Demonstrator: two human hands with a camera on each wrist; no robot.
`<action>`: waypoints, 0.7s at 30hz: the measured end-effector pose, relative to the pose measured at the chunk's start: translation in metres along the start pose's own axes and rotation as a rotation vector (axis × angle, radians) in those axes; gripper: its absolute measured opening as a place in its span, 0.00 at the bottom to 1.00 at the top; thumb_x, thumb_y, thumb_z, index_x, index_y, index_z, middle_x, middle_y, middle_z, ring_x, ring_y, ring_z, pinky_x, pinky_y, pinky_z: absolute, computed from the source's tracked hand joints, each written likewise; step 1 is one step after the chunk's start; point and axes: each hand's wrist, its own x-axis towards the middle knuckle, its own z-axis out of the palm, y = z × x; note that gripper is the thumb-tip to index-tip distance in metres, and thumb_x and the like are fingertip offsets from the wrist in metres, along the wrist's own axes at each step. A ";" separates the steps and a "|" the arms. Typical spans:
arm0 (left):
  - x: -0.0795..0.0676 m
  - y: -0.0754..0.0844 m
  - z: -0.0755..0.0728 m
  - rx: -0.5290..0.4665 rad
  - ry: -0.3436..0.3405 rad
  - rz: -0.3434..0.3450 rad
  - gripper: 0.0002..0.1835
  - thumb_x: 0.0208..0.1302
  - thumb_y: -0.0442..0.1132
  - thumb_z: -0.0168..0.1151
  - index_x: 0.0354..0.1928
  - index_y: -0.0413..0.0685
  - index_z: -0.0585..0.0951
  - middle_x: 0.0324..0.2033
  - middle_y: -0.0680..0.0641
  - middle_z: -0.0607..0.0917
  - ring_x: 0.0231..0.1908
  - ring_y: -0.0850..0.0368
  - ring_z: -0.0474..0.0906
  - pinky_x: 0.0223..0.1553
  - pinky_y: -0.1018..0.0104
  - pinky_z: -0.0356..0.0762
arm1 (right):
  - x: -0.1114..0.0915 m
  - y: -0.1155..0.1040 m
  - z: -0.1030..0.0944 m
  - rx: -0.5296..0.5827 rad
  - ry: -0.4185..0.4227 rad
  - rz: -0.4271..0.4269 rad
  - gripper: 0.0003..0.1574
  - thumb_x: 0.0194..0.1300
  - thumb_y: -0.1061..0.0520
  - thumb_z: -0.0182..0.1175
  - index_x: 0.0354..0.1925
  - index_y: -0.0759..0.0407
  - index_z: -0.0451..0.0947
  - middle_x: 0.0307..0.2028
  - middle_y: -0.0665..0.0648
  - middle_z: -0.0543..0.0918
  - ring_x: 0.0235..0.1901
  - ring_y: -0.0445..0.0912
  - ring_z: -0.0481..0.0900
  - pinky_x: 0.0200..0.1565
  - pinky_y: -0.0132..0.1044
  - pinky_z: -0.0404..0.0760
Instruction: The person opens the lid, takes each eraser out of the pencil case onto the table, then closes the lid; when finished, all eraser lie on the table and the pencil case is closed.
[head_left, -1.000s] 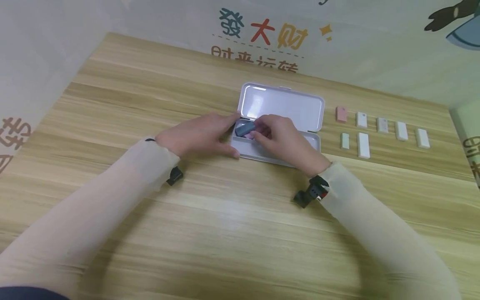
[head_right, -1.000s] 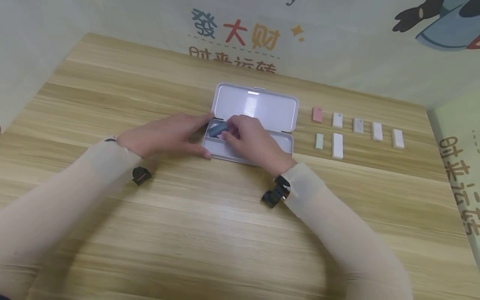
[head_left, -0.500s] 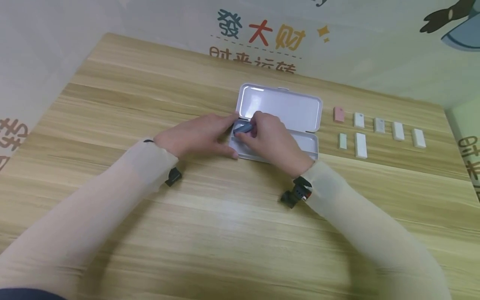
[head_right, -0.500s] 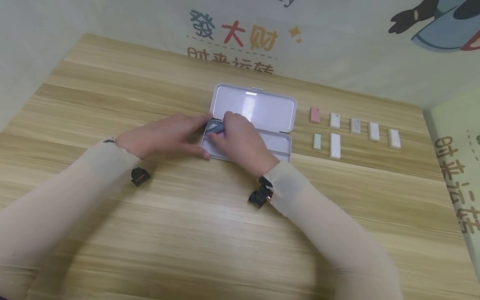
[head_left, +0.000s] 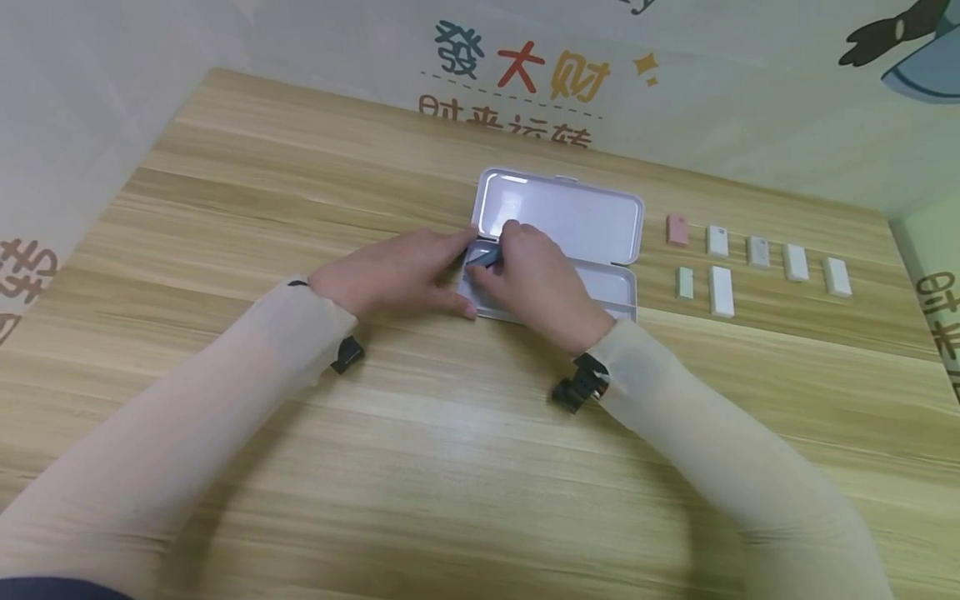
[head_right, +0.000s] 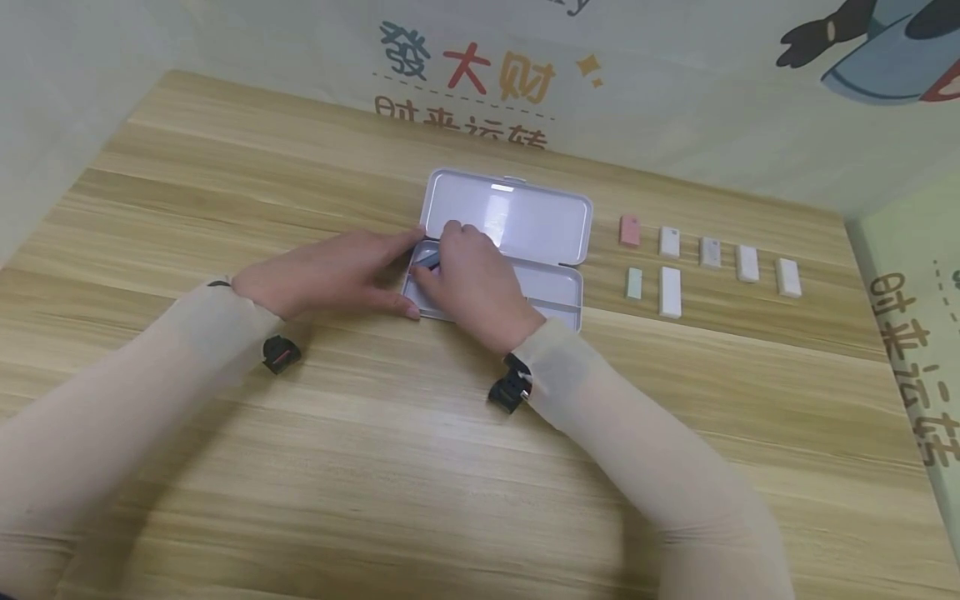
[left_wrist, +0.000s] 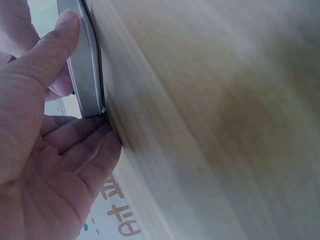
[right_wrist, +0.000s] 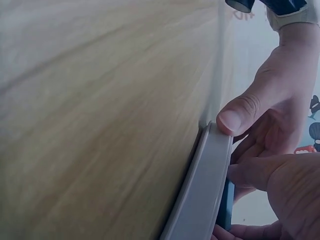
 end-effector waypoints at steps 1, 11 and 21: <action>0.000 0.000 0.000 -0.001 0.001 0.001 0.46 0.63 0.55 0.75 0.77 0.49 0.64 0.63 0.48 0.82 0.57 0.55 0.77 0.71 0.54 0.74 | 0.000 0.000 0.000 0.000 -0.001 0.000 0.26 0.73 0.44 0.62 0.49 0.68 0.75 0.37 0.58 0.79 0.36 0.51 0.77 0.35 0.41 0.77; 0.000 0.000 0.000 -0.005 -0.003 -0.009 0.44 0.63 0.54 0.75 0.76 0.49 0.66 0.61 0.48 0.81 0.57 0.54 0.77 0.70 0.55 0.74 | -0.006 0.002 -0.003 0.088 -0.020 -0.016 0.19 0.72 0.49 0.63 0.47 0.64 0.76 0.37 0.57 0.78 0.37 0.49 0.76 0.36 0.38 0.76; 0.002 0.002 0.000 0.016 -0.016 -0.043 0.53 0.62 0.56 0.76 0.81 0.50 0.58 0.68 0.45 0.79 0.63 0.53 0.77 0.75 0.54 0.71 | -0.017 0.017 -0.015 0.230 -0.026 -0.078 0.25 0.72 0.55 0.66 0.61 0.67 0.77 0.47 0.62 0.87 0.48 0.52 0.86 0.53 0.44 0.87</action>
